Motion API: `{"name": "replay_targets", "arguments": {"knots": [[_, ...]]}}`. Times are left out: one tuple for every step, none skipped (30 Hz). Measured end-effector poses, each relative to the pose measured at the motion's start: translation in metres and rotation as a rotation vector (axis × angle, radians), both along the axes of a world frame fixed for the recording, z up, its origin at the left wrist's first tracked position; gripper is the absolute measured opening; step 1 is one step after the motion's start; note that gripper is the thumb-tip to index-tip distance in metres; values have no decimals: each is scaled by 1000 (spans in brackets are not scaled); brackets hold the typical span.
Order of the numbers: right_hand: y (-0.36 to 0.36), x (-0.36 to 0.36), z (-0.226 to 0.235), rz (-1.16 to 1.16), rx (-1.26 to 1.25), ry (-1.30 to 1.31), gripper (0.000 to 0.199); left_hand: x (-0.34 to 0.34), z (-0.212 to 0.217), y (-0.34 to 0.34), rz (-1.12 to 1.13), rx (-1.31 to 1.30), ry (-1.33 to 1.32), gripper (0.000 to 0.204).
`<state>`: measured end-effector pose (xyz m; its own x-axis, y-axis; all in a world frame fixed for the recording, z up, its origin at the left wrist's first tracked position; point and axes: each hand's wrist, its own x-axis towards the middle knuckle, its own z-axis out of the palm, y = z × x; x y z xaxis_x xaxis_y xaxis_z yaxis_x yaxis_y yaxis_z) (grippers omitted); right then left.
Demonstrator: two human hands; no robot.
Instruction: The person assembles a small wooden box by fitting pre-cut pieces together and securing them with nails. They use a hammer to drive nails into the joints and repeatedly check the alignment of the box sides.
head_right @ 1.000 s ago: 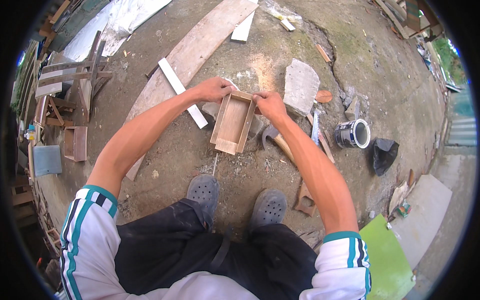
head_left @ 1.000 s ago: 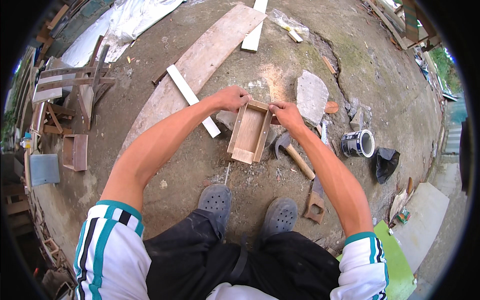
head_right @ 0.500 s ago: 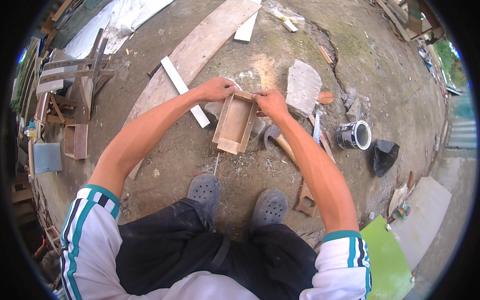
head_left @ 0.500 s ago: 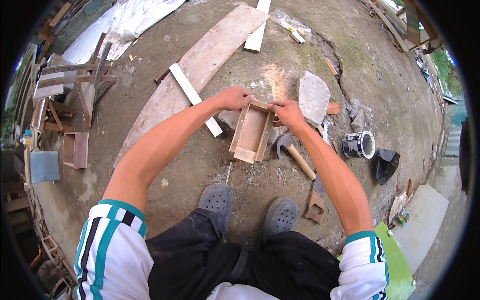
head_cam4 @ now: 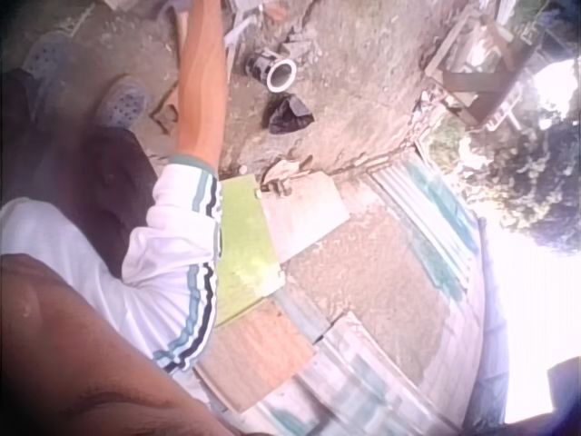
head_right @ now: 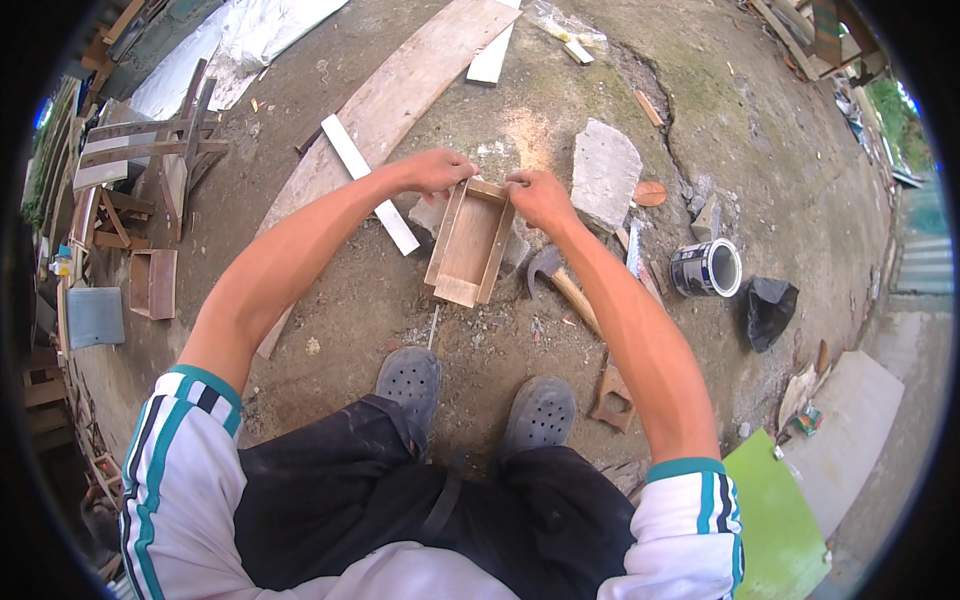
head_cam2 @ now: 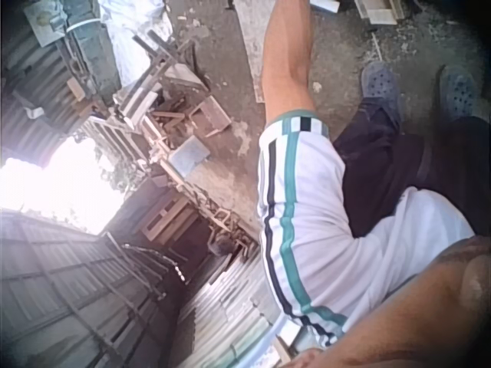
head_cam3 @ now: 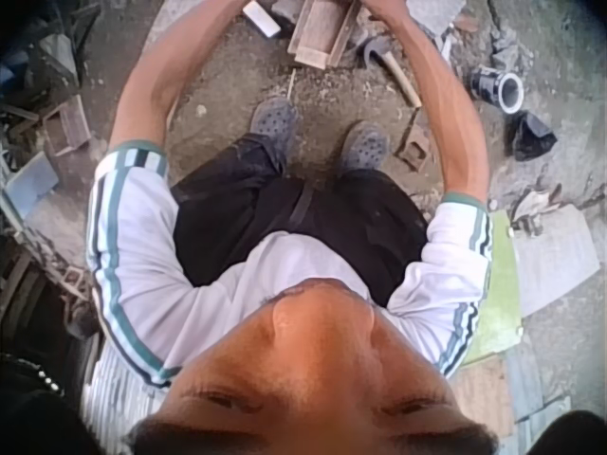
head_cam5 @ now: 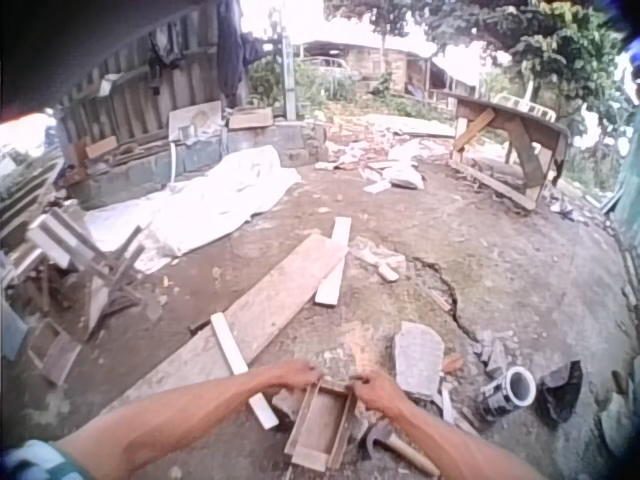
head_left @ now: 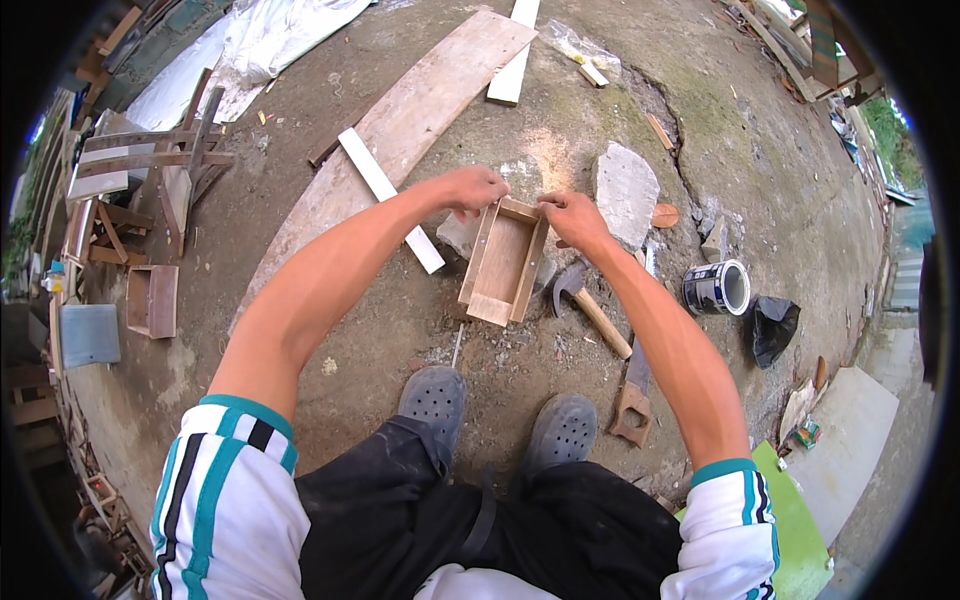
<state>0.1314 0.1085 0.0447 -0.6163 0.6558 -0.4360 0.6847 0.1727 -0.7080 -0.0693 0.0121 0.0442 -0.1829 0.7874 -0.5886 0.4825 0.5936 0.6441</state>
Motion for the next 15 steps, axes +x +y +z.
{"name": "replay_targets", "arguments": {"knots": [[1,-1,1,32,25,-12,34,-4,-2,1,-98,63,96,38],[2,-2,0,63,63,15,34,-10,-1,4,-197,127,191,38],[2,-1,-3,90,103,38,34,-11,-1,6,-299,191,282,39],[3,0,-5,116,143,61,34,-11,-1,6,-315,231,273,38],[5,2,-8,143,171,60,34,-11,-2,7,-330,271,264,37],[1,3,-3,173,196,60,34,-12,-2,6,-343,308,256,37],[-1,2,0,203,222,60,34,-12,-3,6,-370,290,248,36],[-2,1,-1,214,220,61,34,-12,-4,6,-398,271,240,35],[-1,2,-2,223,220,61,34,-10,-4,8,-428,256,230,34],[0,2,-4,233,220,61,34,-9,-4,9,-431,257,235,33],[1,3,-5,225,206,46,34,-7,-4,9,-434,257,241,32],[1,3,-3,219,189,32,34,-7,-5,9,-436,255,246,32],[0,3,-2,213,173,19,34,-7,-5,9,-431,255,237,31],[0,3,-1,215,180,14,34,-7,-6,9,-427,255,227,31],[0,3,0,217,186,11,34,-8,-7,8,-422,254,219,31]]}}
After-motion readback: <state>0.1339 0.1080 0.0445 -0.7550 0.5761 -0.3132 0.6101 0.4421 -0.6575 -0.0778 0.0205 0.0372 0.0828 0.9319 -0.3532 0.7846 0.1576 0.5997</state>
